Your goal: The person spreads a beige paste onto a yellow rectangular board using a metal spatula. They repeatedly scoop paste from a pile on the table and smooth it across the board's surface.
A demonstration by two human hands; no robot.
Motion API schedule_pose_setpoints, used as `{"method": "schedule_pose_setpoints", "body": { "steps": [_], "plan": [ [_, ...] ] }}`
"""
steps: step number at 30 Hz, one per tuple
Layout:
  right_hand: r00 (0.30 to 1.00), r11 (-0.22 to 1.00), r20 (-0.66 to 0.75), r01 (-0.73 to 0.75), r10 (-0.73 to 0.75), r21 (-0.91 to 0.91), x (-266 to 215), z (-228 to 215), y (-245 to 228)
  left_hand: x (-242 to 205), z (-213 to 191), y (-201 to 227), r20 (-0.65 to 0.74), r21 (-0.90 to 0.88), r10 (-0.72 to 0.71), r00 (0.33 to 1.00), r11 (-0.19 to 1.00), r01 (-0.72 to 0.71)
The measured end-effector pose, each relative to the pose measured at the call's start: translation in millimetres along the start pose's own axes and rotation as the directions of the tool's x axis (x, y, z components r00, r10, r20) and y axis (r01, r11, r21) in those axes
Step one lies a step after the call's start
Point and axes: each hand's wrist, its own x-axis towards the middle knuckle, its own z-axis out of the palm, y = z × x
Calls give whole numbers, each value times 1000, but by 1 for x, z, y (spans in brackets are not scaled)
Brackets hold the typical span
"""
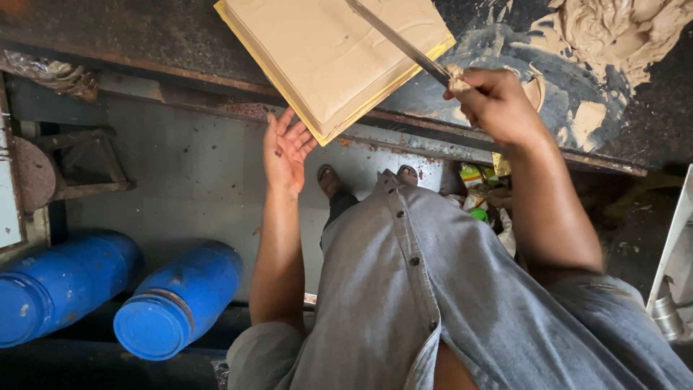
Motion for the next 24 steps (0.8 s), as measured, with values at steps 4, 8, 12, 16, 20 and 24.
{"method": "schedule_pose_setpoints", "body": {
  "steps": [4, 8, 12, 16, 20, 24],
  "plan": [
    [994, 993, 95, -58, 49, 100, -10, -1, -3, -8, 19, 0, -171, 293, 472, 865, 862, -413],
    [972, 979, 235, -63, 16, 194, -33, 4, -5, -23, 53, 24, 0, 388, 596, 803, 740, -549],
    [971, 984, 239, -68, 27, 167, -46, 9, -5, -16, 83, 46, 76, 436, 748, 659, 570, -696],
    [982, 960, 4, 183, -187, -212, -37, -4, -2, -6, 88, 42, 4, 261, 700, 714, 689, -676],
    [943, 803, -78, 231, -324, -549, -7, -15, -5, -7, 81, 28, -2, 280, 648, 761, 731, -622],
    [956, 780, -94, 168, -278, -603, 7, -11, -12, -8, 77, 21, 8, 272, 631, 776, 746, -609]
  ]
}}
